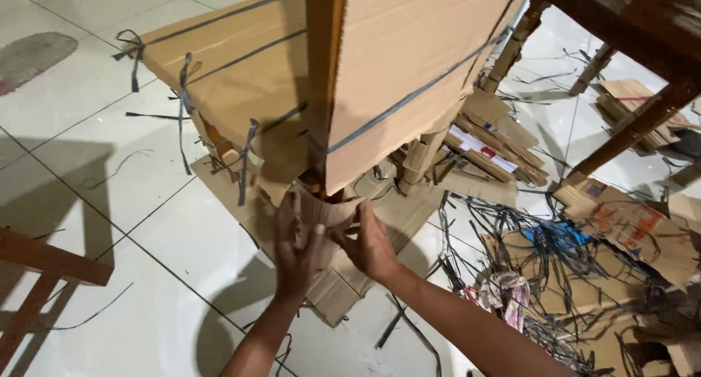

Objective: Wrapping a wooden chair leg with cardboard and securing it with plastic ties

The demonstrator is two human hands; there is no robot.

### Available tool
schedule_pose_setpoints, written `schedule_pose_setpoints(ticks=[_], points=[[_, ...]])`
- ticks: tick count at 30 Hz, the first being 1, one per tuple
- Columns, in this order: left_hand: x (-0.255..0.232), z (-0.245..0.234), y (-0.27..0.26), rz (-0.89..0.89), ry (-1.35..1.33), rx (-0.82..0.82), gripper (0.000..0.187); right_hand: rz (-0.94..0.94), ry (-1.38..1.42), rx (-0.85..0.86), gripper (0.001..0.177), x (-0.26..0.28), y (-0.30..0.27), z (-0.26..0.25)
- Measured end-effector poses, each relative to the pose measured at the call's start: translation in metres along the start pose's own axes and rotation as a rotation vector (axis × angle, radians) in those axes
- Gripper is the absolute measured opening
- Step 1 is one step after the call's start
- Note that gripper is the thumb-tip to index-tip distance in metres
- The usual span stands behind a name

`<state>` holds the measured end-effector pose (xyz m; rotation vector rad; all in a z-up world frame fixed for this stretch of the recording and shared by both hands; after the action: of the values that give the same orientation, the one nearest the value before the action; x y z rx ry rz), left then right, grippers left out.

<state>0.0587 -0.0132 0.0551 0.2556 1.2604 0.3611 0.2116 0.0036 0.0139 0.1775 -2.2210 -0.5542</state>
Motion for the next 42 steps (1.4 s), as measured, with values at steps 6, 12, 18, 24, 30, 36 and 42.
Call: schedule_pose_setpoints(ticks=[6, 12, 18, 24, 30, 36, 42], points=[[0.048, 0.011, 0.008, -0.024, 0.162, 0.070, 0.082, -0.023, -0.022, 0.047, 0.064, 0.020, 0.003, -0.010], [0.064, 0.000, 0.014, -0.072, 0.381, 0.043, 0.074, -0.230, -0.233, -0.021, 0.071, 0.021, -0.005, -0.004], [0.038, 0.006, 0.053, -0.274, -0.081, 0.245, 0.056, -0.081, -0.328, 0.183, 0.075, 0.016, -0.005, 0.005], [0.084, -0.007, 0.056, -0.372, -0.001, 0.270, 0.052, 0.010, -0.393, 0.407, 0.104, 0.016, 0.006, 0.005], [0.076, -0.001, 0.053, -0.307, 0.000, 0.204, 0.050, -0.207, -0.461, 0.347, 0.093, -0.010, 0.013, -0.004], [0.071, 0.003, 0.050, -0.271, 0.090, 0.218, 0.052, 0.053, -0.239, 0.626, 0.041, -0.119, -0.043, -0.020], [0.059, 0.009, 0.052, 0.078, 0.330, 0.326, 0.029, 0.014, -1.021, 1.438, 0.059, -0.188, -0.152, -0.049]])
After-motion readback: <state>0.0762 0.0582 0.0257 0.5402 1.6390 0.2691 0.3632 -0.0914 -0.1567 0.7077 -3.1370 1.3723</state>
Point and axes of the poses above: each hand's wrist, its own y-axis towards the middle knuckle, its own z-axis out of the palm, x = y × z, the point moved 1 cm from there along y, towards the middle knuckle, and after that the axes turned 15 degrees about -y, right-handed, at the moved point
